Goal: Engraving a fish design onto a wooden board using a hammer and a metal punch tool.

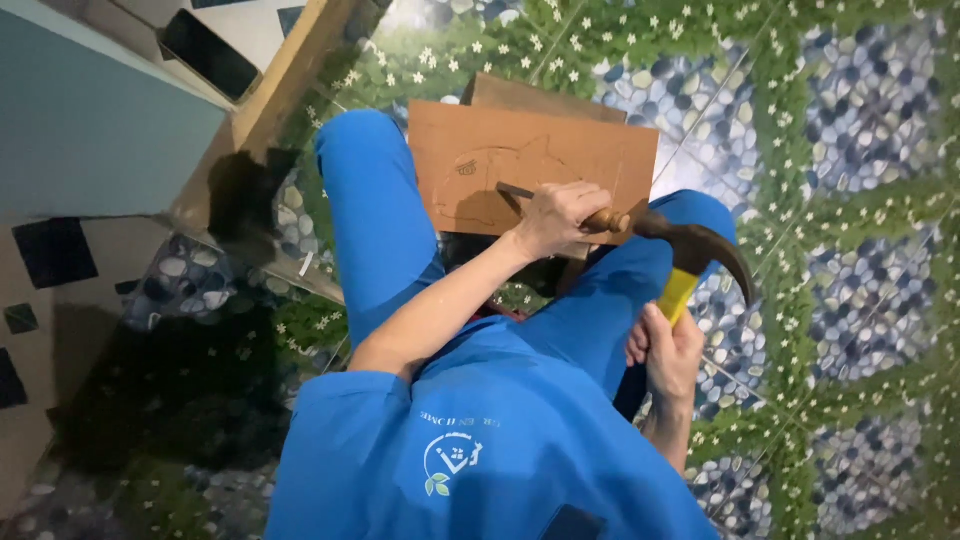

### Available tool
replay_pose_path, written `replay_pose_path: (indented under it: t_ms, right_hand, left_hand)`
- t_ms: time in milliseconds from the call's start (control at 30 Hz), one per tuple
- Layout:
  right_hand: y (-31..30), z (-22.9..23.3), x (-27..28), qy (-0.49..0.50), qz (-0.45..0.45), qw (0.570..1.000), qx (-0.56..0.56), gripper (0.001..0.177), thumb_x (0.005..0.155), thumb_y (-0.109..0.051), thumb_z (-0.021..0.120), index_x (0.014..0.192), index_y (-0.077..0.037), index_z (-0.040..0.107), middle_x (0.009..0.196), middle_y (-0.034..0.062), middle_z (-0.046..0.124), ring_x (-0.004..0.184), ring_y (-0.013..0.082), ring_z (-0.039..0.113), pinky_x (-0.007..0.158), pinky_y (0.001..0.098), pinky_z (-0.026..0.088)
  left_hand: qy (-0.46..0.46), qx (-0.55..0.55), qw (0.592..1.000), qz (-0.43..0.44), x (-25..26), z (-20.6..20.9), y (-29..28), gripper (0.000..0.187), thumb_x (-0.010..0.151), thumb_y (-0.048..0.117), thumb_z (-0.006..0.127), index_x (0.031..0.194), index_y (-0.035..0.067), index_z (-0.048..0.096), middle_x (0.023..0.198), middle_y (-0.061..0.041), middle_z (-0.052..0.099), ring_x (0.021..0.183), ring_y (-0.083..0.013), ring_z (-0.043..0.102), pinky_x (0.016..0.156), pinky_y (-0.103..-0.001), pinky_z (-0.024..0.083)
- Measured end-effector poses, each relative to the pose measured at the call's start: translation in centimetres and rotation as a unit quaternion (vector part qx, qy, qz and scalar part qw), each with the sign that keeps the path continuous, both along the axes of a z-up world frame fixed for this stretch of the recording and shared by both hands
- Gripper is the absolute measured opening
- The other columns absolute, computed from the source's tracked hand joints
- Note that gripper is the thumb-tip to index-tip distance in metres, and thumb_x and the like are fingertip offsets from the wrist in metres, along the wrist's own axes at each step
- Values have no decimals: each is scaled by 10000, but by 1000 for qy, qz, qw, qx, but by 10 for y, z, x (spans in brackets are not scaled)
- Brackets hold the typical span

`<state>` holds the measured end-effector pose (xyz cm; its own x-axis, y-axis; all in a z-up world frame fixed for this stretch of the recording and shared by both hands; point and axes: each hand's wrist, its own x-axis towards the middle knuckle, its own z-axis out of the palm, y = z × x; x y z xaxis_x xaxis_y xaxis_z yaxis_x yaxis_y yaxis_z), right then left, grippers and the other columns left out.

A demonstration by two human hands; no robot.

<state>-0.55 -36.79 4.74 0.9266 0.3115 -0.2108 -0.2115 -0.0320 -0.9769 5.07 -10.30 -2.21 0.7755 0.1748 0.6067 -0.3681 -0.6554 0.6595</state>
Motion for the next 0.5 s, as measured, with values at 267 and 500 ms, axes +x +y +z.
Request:
replay_pose_path:
  t_ms: [267,500]
  right_hand:
    - [-13,-10,-9,9,13,1000,5,287,1188,-119,535,906,-75,510,546,38,388,362,153,427,320,339,492]
    - [-29,-22,-4,-4,-55,998,25,231,1215,-140,517,987,-111,493,556,27,375,360,121,401,320,292,468]
  left_hand:
    - [12,5,999,-30,-2,-32,-8,200,1099,453,604,947,323,605,783,101,512,746,-100,648,659,-217,556]
    - [-22,-15,1000,-15,-5,8,3,381,1117,350,599,776,276,445,710,69,401,625,-112,552,608,-177,498]
